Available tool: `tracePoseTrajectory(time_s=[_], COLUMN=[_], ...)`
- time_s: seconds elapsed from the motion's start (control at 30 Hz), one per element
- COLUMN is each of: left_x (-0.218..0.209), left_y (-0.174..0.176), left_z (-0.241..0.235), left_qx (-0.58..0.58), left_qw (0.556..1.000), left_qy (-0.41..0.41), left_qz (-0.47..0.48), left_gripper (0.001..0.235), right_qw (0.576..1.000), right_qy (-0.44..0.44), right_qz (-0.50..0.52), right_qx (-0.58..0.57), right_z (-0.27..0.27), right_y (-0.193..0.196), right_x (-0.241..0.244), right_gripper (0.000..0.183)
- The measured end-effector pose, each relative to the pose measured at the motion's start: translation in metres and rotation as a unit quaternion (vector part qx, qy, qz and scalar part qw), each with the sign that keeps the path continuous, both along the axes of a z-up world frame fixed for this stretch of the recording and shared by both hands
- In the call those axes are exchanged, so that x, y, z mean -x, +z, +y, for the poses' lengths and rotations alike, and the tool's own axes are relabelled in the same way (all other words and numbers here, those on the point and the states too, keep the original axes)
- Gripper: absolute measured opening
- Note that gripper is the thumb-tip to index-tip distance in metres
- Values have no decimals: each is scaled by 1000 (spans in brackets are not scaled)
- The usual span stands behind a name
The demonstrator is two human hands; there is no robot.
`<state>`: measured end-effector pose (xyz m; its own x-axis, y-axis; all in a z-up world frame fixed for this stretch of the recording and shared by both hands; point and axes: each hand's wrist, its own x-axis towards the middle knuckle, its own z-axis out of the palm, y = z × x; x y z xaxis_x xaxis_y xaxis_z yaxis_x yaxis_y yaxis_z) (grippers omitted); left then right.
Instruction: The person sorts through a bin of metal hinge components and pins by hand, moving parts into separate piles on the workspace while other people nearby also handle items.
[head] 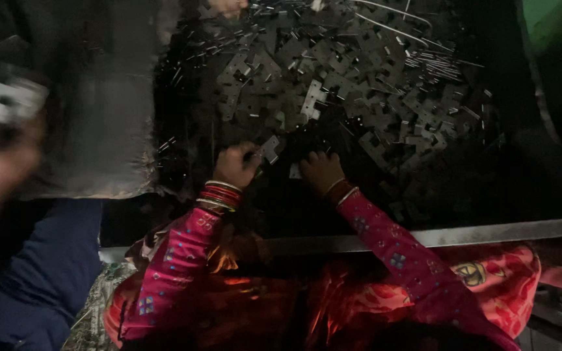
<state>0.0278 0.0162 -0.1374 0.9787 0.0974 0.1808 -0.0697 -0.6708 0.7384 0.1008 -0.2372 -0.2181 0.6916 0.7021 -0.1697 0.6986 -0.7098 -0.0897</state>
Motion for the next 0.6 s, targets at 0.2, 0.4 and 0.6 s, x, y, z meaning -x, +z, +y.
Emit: tracePoseTrajectory(time_s=[0.2, 0.4, 0.6], left_x=[-7, -11, -9], left_y=[-12, -4, -19], left_z=[7, 23, -2], left_qx=[19, 367, 388], left_qw=[1000, 924, 907], left_qy=[2, 84, 161], left_qz=[8, 63, 33], left_gripper=[27, 37, 64], right_qw=[991, 797, 317], right_qy=[40, -242, -369], right_qz=[-16, 211, 465], right_qx=[-123, -511, -740], right_z=[-21, -100, -98], right_y=[5, 44, 88], right_x=[-28, -35, -30], right_gripper=[30, 23, 33])
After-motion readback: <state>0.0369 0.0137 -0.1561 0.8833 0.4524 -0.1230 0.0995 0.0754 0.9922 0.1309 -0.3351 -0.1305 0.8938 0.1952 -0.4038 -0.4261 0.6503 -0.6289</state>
